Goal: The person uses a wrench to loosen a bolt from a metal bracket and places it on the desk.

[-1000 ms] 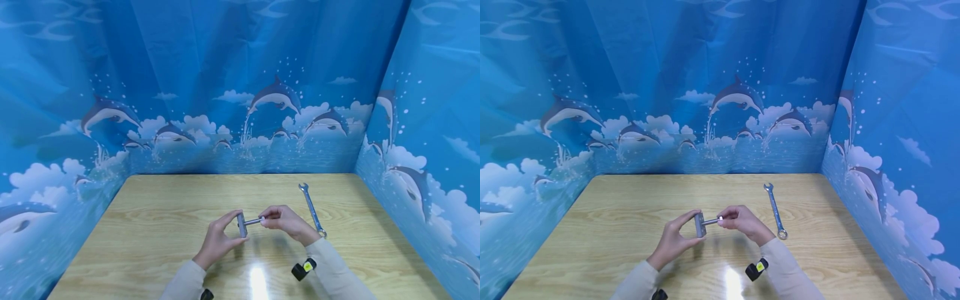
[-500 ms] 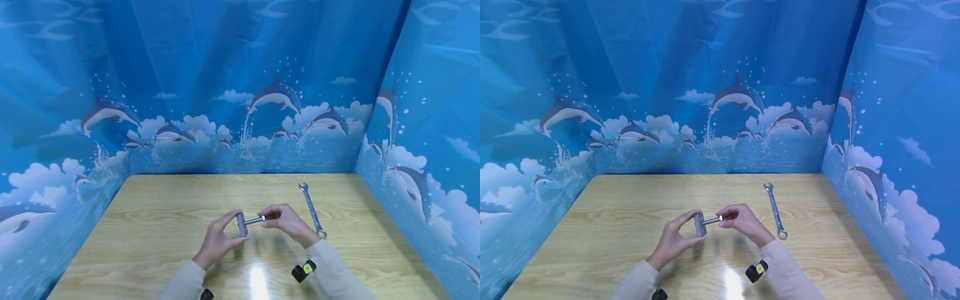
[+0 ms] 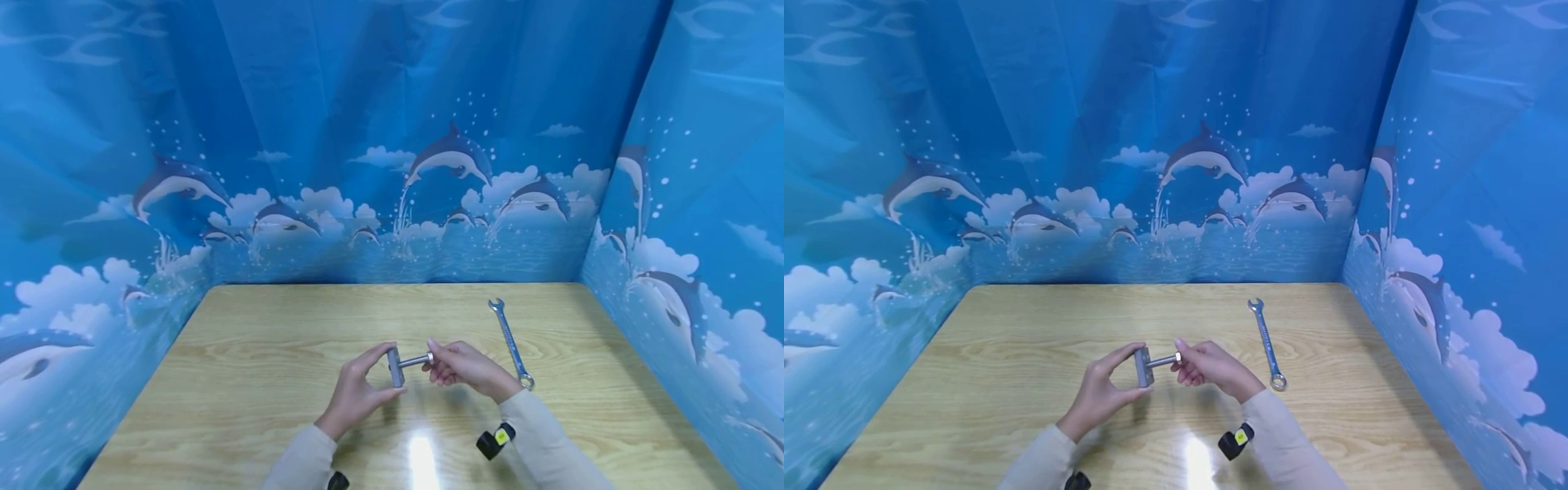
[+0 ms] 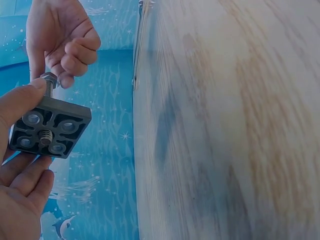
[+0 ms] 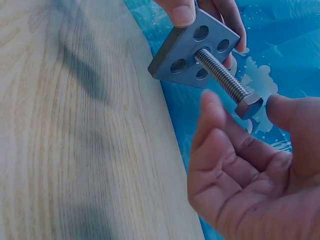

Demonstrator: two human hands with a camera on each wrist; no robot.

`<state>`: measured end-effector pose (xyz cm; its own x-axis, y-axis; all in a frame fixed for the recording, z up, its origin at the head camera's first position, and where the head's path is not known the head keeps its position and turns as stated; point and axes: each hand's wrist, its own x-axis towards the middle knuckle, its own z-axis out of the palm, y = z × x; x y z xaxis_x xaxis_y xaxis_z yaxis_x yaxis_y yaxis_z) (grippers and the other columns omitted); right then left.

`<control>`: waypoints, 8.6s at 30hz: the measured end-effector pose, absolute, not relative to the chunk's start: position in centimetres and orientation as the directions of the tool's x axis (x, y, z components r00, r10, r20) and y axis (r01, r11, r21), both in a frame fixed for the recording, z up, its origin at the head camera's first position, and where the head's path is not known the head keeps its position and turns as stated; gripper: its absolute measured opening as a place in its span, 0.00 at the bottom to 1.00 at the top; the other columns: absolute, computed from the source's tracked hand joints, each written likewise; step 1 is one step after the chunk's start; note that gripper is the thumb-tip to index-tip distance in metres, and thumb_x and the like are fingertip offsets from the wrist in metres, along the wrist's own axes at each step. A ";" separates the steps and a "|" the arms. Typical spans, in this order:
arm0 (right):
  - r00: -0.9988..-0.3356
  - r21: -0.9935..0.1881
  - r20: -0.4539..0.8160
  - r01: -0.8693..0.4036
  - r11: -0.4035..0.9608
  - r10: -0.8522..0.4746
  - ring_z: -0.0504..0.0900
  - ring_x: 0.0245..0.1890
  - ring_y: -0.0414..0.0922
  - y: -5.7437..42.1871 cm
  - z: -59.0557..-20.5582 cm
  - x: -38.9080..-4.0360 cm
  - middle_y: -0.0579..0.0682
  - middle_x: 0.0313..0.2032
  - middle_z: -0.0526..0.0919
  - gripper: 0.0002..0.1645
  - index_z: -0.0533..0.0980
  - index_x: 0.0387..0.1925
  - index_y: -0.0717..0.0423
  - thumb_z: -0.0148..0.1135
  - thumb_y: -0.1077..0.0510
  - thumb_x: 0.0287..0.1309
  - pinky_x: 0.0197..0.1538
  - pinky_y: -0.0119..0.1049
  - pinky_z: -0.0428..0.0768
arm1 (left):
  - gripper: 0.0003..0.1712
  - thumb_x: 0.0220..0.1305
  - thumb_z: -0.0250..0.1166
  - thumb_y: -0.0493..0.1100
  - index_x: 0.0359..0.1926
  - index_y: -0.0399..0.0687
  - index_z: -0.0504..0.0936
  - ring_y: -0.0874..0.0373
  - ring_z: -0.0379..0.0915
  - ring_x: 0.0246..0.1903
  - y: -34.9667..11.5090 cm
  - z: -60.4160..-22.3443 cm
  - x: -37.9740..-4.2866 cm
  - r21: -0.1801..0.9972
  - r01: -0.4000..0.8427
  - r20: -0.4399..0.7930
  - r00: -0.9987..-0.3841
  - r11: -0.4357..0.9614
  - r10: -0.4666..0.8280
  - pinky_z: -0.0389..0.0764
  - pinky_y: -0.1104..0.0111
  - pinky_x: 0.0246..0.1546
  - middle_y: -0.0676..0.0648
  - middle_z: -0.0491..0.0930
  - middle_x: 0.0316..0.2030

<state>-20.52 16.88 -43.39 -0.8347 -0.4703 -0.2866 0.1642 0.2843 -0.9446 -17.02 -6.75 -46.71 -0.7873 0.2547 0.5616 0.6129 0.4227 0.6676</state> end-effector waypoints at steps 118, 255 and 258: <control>-0.910 -0.940 -0.194 0.066 0.336 -0.366 0.81 0.46 0.46 17.1 -42.3 -20.3 0.56 0.50 0.81 0.22 0.78 0.54 0.55 0.67 0.57 0.57 0.54 0.45 0.81 | 0.44 0.37 0.81 0.41 0.60 0.51 0.75 0.54 0.74 0.58 -6.8 -46.6 -17.0 0.673 0.603 0.549 -0.795 0.427 0.257 0.75 0.61 0.60 0.46 0.77 0.57; -0.852 -0.938 -0.304 0.190 0.289 -0.427 0.80 0.26 0.39 17.1 -42.6 -20.9 0.50 0.28 0.82 0.32 0.79 0.38 0.67 0.54 0.39 0.65 0.37 0.34 0.85 | 0.45 0.35 0.81 0.39 0.61 0.51 0.74 0.53 0.74 0.57 -7.0 -46.7 -17.4 0.629 0.639 0.591 -0.763 0.443 0.261 0.75 0.63 0.59 0.46 0.77 0.58; -0.868 -0.943 -0.273 0.156 0.294 -0.414 0.82 0.32 0.44 17.2 -42.5 -21.0 0.53 0.32 0.83 0.22 0.79 0.41 0.66 0.61 0.47 0.63 0.44 0.41 0.85 | 0.46 0.35 0.81 0.38 0.61 0.51 0.74 0.53 0.74 0.58 -7.0 -46.7 -17.3 0.638 0.641 0.589 -0.763 0.427 0.266 0.75 0.63 0.60 0.45 0.77 0.58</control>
